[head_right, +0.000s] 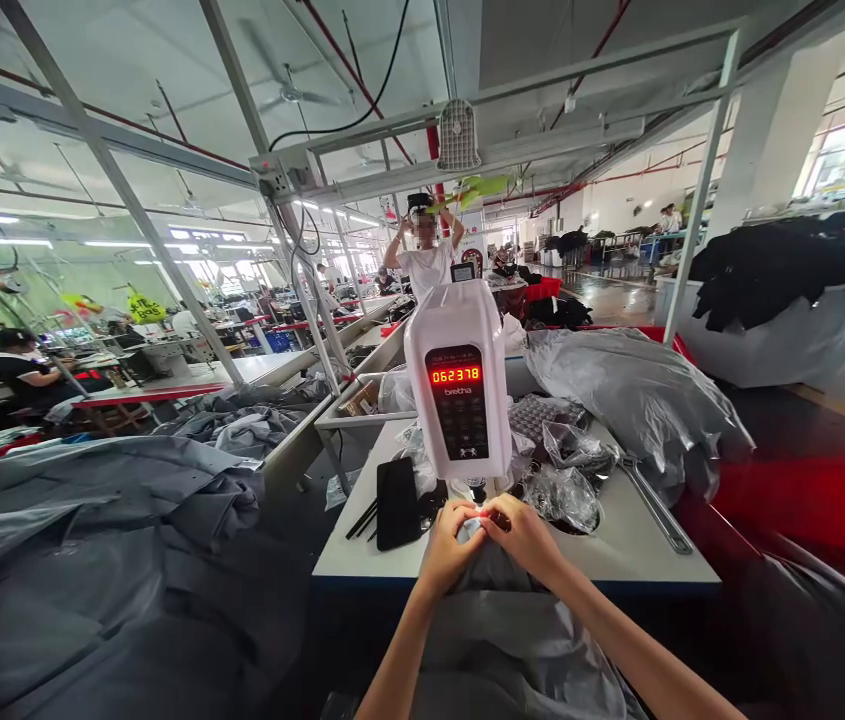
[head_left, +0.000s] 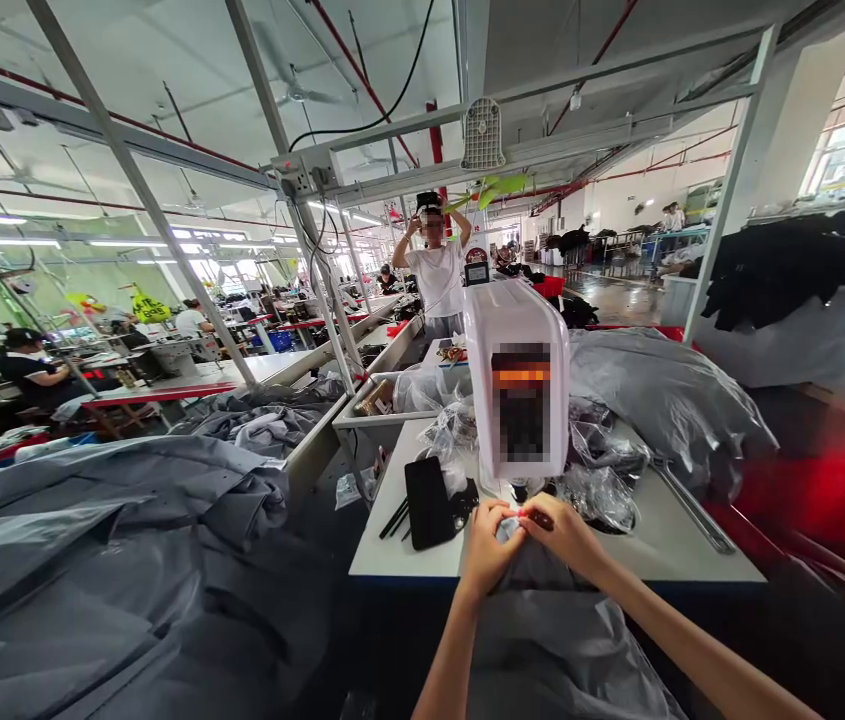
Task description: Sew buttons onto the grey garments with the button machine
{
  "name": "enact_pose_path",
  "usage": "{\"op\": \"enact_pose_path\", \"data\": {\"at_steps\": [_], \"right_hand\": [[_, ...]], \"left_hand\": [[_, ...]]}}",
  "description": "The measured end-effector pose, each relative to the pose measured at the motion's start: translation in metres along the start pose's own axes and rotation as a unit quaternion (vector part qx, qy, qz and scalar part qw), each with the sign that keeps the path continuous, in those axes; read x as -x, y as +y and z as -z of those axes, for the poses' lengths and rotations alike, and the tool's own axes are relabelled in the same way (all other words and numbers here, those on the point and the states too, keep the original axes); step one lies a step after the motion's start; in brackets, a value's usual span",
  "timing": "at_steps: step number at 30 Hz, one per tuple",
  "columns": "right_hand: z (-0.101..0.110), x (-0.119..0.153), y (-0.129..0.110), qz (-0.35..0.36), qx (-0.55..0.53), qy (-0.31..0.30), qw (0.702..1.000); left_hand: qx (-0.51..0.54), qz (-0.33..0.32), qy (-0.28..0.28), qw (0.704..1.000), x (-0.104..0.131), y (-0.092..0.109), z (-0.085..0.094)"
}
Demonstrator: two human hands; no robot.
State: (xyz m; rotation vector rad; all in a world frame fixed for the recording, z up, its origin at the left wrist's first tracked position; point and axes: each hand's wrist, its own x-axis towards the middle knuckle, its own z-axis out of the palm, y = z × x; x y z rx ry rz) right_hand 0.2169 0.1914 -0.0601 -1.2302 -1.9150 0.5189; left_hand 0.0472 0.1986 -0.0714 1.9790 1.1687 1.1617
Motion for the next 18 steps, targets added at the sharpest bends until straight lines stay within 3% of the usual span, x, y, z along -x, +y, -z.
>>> {"op": "enact_pose_path", "data": {"at_steps": [9, 14, 18], "right_hand": [[0.004, 0.007, 0.003, 0.001, -0.096, 0.026, 0.995], [-0.003, 0.011, 0.009, -0.051, -0.063, 0.132, 0.988], [-0.011, 0.014, 0.014, -0.096, -0.031, 0.138, 0.985]], "left_hand": [[-0.023, -0.026, -0.005, 0.999, -0.002, -0.006, -0.001], [-0.018, -0.016, -0.003, 1.0, -0.003, -0.005, -0.001], [-0.025, -0.008, -0.007, 1.0, -0.003, -0.004, -0.001]]}}
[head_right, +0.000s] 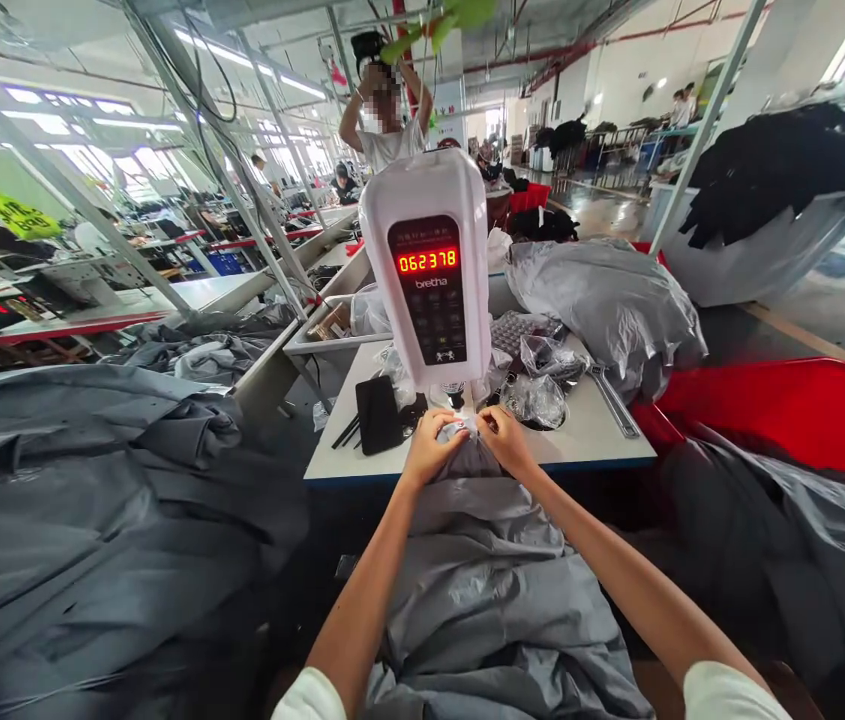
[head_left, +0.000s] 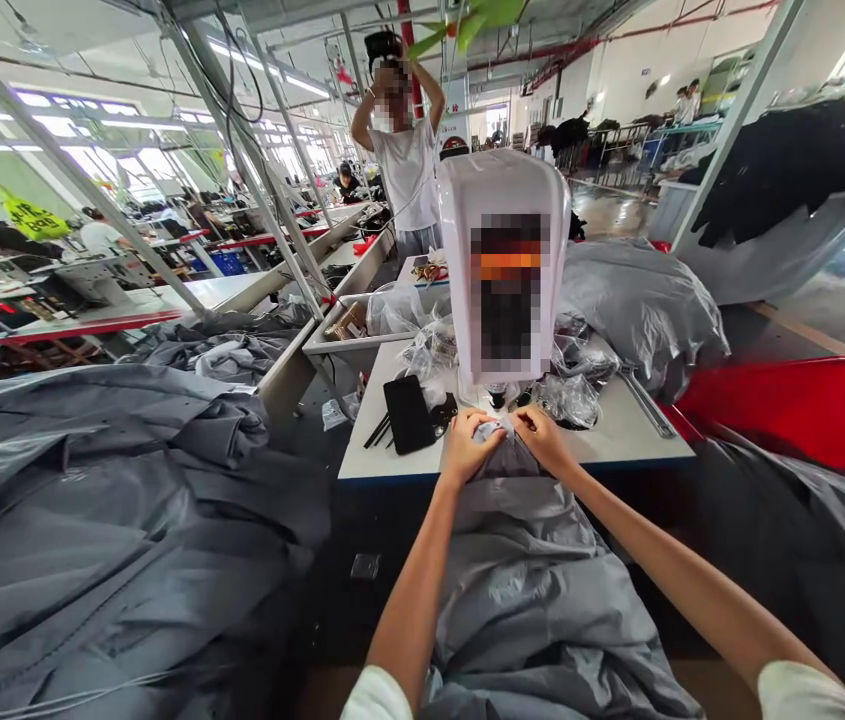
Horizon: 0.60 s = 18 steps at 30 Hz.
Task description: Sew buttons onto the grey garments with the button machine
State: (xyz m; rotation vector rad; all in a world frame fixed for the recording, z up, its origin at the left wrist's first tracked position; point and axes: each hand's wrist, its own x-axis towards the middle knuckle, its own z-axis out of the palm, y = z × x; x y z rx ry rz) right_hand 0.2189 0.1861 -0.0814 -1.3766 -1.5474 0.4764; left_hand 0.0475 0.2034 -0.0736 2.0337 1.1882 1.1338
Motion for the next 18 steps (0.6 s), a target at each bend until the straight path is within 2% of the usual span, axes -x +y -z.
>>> {"op": "enact_pose_path", "data": {"at_steps": [8, 18], "right_hand": [[-0.01, 0.002, 0.01, -0.017, 0.069, -0.017, 0.997], [-0.004, 0.001, 0.004, -0.004, 0.048, -0.026, 0.998]], "left_hand": [[-0.007, -0.013, 0.012, 1.0, 0.001, -0.002, 0.0], [0.003, -0.023, 0.011, 1.0, -0.001, -0.005, -0.001]]}}
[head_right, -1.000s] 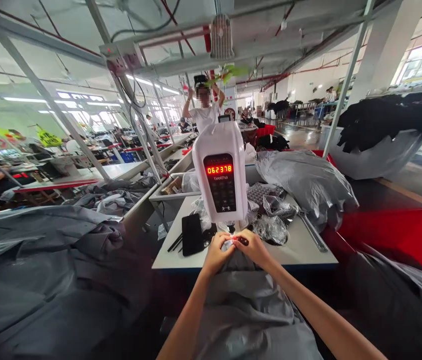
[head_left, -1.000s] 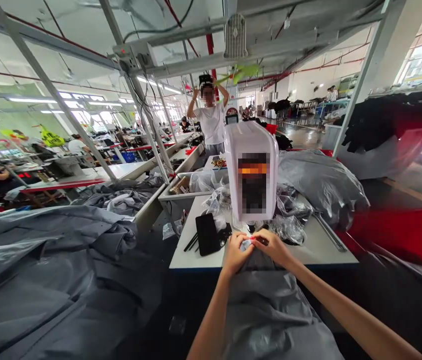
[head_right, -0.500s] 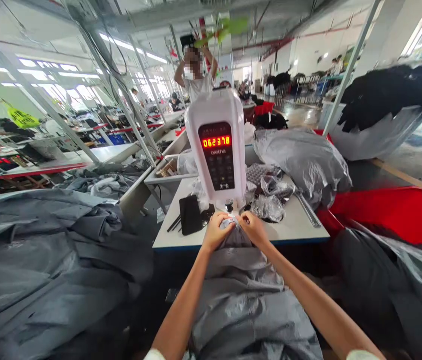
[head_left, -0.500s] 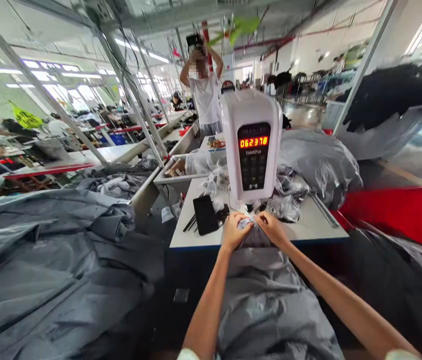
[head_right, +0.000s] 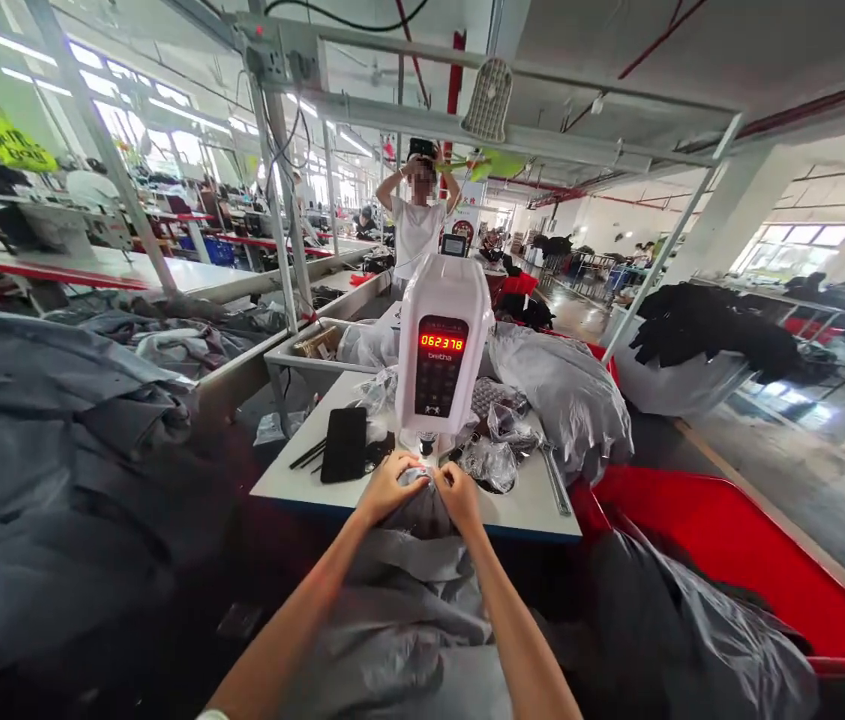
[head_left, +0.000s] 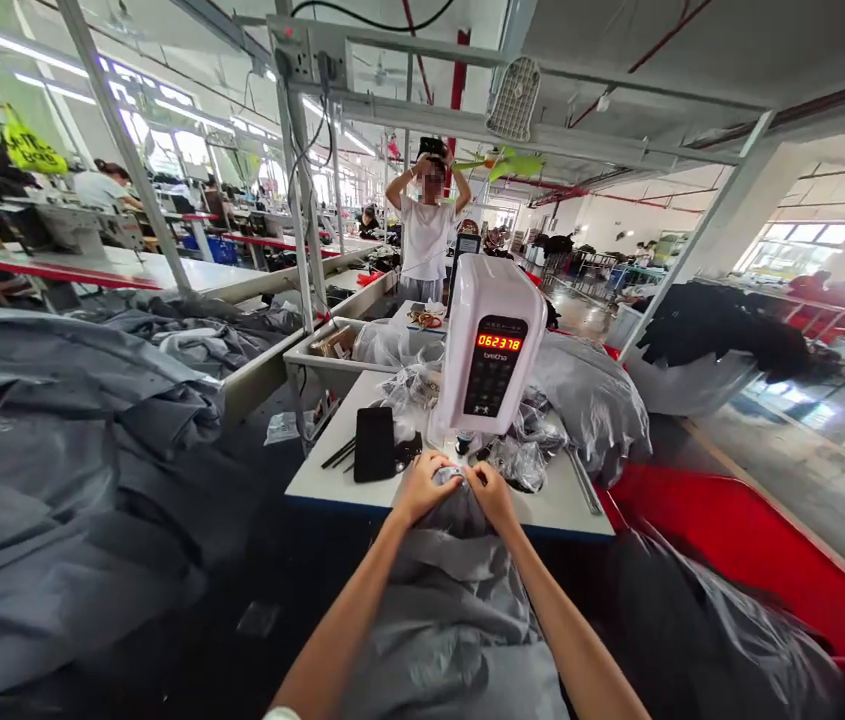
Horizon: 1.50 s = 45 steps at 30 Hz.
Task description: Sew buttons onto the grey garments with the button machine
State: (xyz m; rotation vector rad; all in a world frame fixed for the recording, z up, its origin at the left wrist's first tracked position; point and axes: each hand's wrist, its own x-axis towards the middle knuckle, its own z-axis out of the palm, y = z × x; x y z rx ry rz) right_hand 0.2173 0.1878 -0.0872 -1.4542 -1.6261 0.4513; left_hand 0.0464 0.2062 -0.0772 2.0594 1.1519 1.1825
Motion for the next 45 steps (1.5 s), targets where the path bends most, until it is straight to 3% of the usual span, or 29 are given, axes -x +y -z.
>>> {"op": "enact_pose_path", "data": {"at_steps": [27, 31, 33, 38, 40, 45], "right_hand": [[0.002, 0.002, -0.004, -0.012, 0.002, 0.003, 1.0], [0.005, 0.002, -0.008, -0.039, 0.005, -0.011, 0.999], [0.011, 0.0, -0.008, -0.054, -0.001, -0.038, 0.998], [0.037, -0.006, 0.0, -0.068, -0.031, -0.138, 0.988], [0.045, -0.005, 0.002, -0.078, -0.053, -0.165, 0.982], [0.046, 0.002, -0.007, -0.161, -0.181, -0.113, 0.964]], "left_hand": [[-0.016, 0.008, -0.01, 1.0, -0.001, -0.001, -0.001], [-0.011, 0.002, -0.006, 1.0, -0.002, 0.0, -0.001], [0.008, 0.018, -0.018, 1.0, -0.003, 0.0, 0.003], [0.069, 0.177, -0.065, 0.98, -0.002, -0.001, 0.023], [0.064, 0.2, -0.085, 0.974, -0.001, 0.0, 0.03], [0.075, 0.179, -0.101, 0.976, -0.002, 0.008, 0.035]]}}
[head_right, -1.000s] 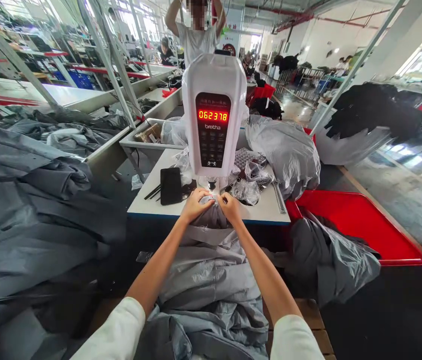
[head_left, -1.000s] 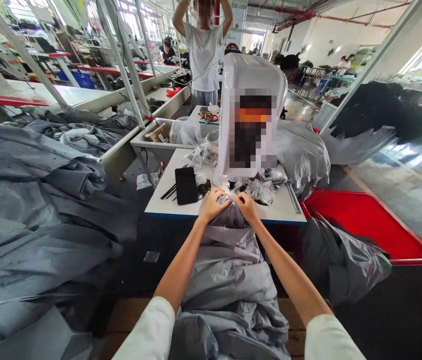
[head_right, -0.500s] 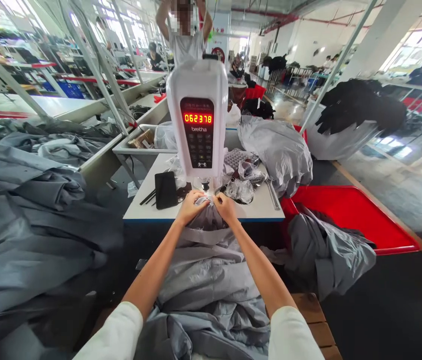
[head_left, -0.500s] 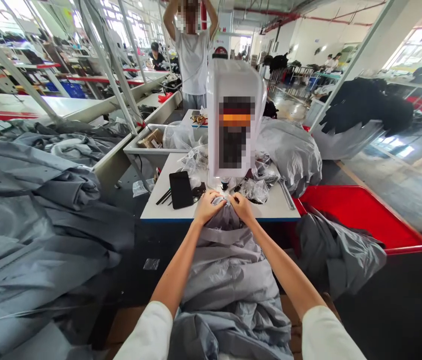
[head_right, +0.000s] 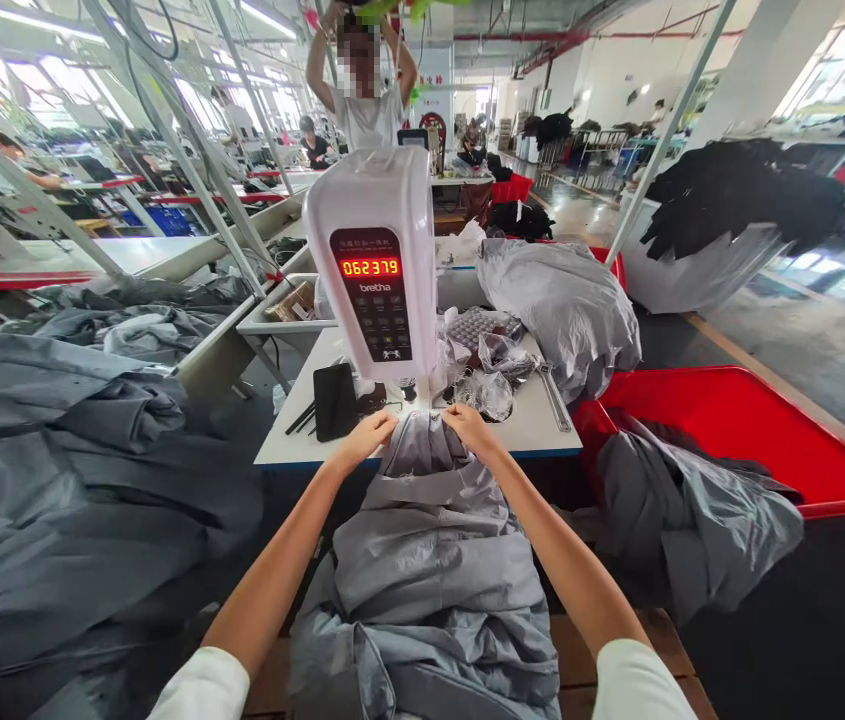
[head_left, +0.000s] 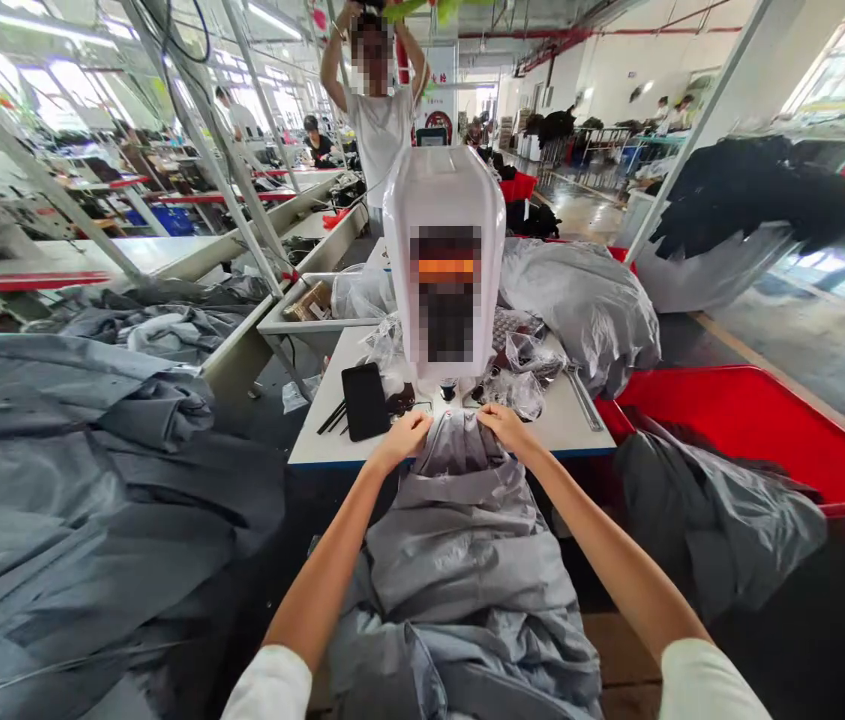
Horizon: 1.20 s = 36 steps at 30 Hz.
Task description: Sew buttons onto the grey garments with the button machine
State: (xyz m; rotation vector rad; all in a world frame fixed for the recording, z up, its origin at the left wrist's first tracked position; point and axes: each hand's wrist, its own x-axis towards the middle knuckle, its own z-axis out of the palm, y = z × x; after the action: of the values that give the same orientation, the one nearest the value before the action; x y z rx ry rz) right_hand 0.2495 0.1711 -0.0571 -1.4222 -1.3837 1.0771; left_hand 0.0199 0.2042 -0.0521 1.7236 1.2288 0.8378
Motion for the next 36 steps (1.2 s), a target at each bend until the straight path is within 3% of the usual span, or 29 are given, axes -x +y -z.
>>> {"op": "enact_pose_path", "data": {"at_steps": [5, 9, 11, 15, 19, 22, 25, 27, 31, 36], "right_hand": [[-0.008, 0.005, -0.017, -0.024, -0.187, -0.059, 0.98], [-0.008, 0.008, -0.025, -0.022, -0.231, -0.065, 0.97], [-0.005, 0.012, -0.028, -0.013, -0.209, -0.071, 0.975], [0.006, 0.034, -0.034, 0.045, -0.068, -0.13, 0.988], [0.016, 0.076, -0.039, 0.133, 0.102, -0.178, 0.97], [0.017, 0.111, -0.04, 0.225, 0.212, -0.148, 0.939], [0.015, 0.137, -0.035, 0.326, 0.297, -0.092, 0.893], [0.013, 0.147, -0.029, 0.371, 0.316, -0.053, 0.872], [0.011, 0.155, -0.021, 0.413, 0.287, 0.009, 0.864], [0.009, 0.163, -0.029, 0.432, 0.292, 0.014, 0.853]], "left_hand": [[0.015, -0.009, 0.068, 0.998, 0.003, 0.004, -0.006], [0.035, 0.001, 0.093, 0.995, 0.007, 0.002, -0.006], [0.064, 0.008, 0.078, 0.995, 0.012, 0.004, -0.004], [0.077, -0.026, -0.016, 0.997, 0.036, 0.015, 0.006], [-0.064, -0.135, -0.062, 0.987, 0.078, 0.024, 0.019], [-0.184, -0.279, -0.091, 0.938, 0.108, 0.025, 0.025], [-0.248, -0.396, -0.03, 0.884, 0.128, 0.024, 0.023], [-0.257, -0.432, 0.012, 0.864, 0.134, 0.021, 0.017], [-0.242, -0.398, 0.035, 0.884, 0.13, 0.001, 0.003], [-0.218, -0.285, 0.048, 0.932, 0.113, -0.051, -0.006]]}}
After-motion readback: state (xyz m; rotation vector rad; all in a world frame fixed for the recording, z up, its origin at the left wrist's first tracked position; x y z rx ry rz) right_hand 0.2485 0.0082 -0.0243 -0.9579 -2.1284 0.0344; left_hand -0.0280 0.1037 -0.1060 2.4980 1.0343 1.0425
